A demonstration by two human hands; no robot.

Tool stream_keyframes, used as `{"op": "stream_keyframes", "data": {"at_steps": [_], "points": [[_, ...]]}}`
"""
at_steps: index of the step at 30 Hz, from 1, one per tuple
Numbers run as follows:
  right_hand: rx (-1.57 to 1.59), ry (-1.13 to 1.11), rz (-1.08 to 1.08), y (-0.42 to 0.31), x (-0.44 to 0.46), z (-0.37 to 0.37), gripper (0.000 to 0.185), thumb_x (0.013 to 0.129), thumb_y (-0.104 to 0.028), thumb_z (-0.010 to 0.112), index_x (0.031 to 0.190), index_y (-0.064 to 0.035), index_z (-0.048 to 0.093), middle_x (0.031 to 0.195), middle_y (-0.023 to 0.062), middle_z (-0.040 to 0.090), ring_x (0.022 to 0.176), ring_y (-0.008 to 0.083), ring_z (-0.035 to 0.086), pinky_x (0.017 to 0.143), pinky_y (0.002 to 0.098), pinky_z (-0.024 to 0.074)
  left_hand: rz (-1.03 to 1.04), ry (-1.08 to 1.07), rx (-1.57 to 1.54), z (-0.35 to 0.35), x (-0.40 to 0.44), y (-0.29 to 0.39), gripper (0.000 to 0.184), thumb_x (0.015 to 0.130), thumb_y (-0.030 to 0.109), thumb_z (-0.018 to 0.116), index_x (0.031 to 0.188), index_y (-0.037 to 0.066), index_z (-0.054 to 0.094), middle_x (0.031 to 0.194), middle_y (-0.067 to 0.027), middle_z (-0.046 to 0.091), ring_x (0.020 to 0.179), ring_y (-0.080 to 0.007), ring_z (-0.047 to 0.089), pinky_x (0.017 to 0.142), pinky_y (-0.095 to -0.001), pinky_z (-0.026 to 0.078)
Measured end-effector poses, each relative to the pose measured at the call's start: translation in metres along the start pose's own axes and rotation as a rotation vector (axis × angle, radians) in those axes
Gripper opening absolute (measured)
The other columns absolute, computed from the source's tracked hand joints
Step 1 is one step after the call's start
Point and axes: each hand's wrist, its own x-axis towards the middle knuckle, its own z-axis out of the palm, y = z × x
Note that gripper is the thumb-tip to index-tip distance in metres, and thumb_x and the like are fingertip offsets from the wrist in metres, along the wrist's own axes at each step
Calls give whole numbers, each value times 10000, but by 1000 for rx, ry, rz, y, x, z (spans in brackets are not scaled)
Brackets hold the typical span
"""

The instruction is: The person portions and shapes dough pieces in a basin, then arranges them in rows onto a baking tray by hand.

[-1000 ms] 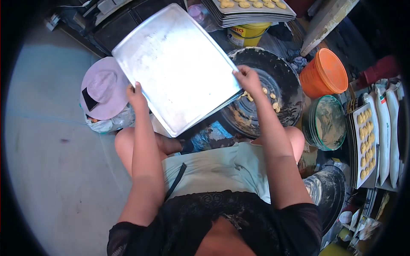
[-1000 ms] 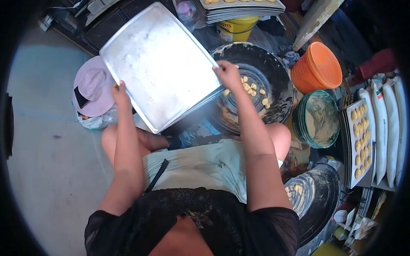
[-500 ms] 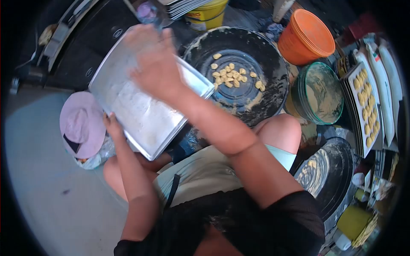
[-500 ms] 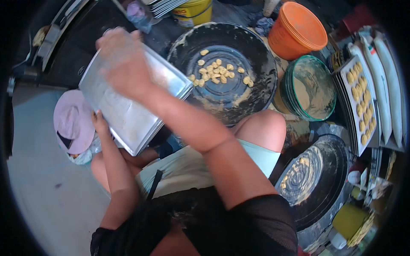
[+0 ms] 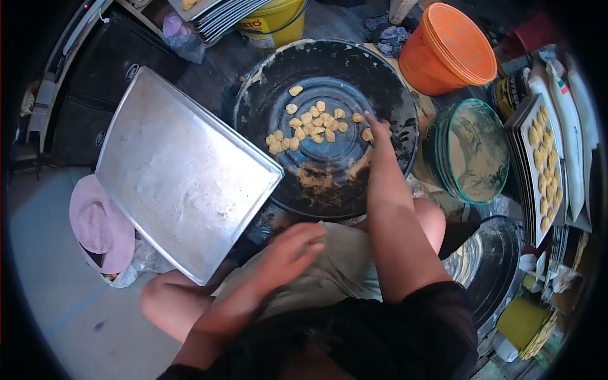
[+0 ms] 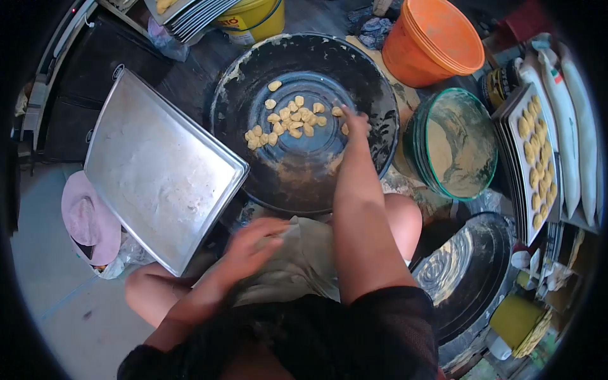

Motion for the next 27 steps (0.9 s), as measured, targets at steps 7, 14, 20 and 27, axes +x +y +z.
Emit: {"op": "stream_keyframes", "data": {"at_steps": [7, 14, 20, 27], "points": [[-293, -55, -183, -18, -10, 65, 1006, 632, -690, 718, 1444, -180, 415, 1486, 273, 277, 1381, 440, 257, 1145, 505, 208, -478, 848, 191, 71, 143, -285, 727, 655, 82, 791, 1289, -28, 453, 1288, -263, 452, 1242, -392, 411, 1028, -446, 369], [-613, -694, -584, -112, -14, 145, 1072, 583, -703, 755, 1443, -162, 411, 1538, 260, 172, 1435, 416, 134, 1132, 493, 257, -690, 768, 18, 39, 157, -319, 1195, 571, 202, 916, 1467, -5, 152, 1414, -269, 208, 1264, -436, 350, 1058, -453, 362], [-962, -716, -938, -121, -61, 169, 1104, 512, -701, 781, 1465, -334, 362, 1602, 122, 85, 1473, 369, -12, 1015, 792, 60, -839, 591, 241, 29, 173, -293, 1344, 529, 222, 935, 1518, 141, 29, 1470, -241, 121, 1272, -447, 340, 1050, -470, 382], [-1407, -697, -1063, -101, -56, 85, 1341, 462, -523, 899, 1517, -418, 78, 1615, 76, -14, 1464, 399, 39, 1012, 796, 125, -942, 330, 542, -2, 197, -275, 1366, 496, 290, 940, 1534, 262, 52, 1554, -154, 93, 1371, -402, 271, 1041, -508, 371]]}}
